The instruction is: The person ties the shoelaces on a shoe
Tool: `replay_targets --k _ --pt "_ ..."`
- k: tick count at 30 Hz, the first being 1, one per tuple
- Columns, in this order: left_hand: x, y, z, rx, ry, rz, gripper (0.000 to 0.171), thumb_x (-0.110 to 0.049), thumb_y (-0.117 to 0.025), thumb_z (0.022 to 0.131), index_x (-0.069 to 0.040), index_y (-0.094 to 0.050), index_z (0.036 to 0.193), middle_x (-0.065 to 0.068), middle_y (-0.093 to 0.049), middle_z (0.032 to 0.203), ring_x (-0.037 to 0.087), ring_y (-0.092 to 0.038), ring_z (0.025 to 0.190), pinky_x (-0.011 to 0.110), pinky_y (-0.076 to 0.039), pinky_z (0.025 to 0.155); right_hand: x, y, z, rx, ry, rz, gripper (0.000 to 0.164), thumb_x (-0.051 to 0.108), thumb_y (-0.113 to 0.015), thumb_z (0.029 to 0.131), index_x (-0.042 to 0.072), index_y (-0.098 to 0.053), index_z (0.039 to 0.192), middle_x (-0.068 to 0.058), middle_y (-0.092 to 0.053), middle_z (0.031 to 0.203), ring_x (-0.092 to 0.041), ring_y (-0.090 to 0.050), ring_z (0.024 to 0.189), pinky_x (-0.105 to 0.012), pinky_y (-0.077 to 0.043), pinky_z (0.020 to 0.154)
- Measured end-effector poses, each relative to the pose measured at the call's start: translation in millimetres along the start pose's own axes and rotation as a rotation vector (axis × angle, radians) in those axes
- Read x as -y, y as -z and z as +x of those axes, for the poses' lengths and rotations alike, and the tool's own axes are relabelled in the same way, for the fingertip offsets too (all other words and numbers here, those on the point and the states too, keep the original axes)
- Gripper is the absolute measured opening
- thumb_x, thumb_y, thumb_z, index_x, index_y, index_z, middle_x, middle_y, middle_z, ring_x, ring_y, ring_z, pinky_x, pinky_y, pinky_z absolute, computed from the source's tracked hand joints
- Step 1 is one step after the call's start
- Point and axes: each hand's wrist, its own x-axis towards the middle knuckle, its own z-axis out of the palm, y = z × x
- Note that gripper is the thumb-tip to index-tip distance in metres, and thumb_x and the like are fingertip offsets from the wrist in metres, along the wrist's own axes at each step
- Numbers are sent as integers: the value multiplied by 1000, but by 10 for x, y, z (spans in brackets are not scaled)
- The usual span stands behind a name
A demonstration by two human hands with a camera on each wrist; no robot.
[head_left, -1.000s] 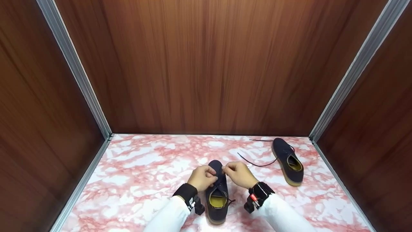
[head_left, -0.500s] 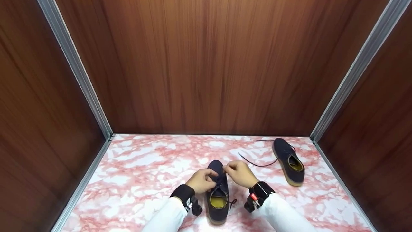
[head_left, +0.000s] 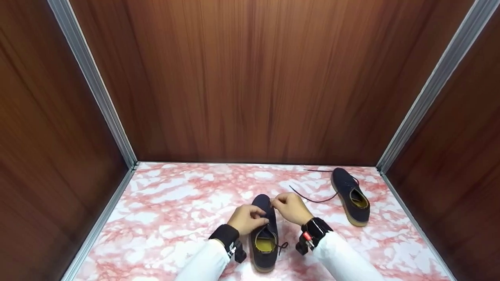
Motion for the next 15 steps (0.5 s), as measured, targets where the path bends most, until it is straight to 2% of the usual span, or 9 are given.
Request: replay_targets --k 6,15 --pt "-2 -49 27 -22 -10 6 23 -30 -83 88 -12 -81 101 -2 -73 78 2 -59 69 19 -49 68 21 6 59 -30 -3 -28 26 19 -72 95 13 -75 70 12 -50 61 -4 -43 59 -21 -34 58" --pt "-8 -123 32 -64 -42 51 14 -26 -80 91 -12 -80 91 -2 -74 81 -3 -57 70 19 -50 71 53 -13 147 -55 -13 -35 23 19 -78 90 18 -72 68 13 -49 59 -5 -45 59 -21 -35 58"
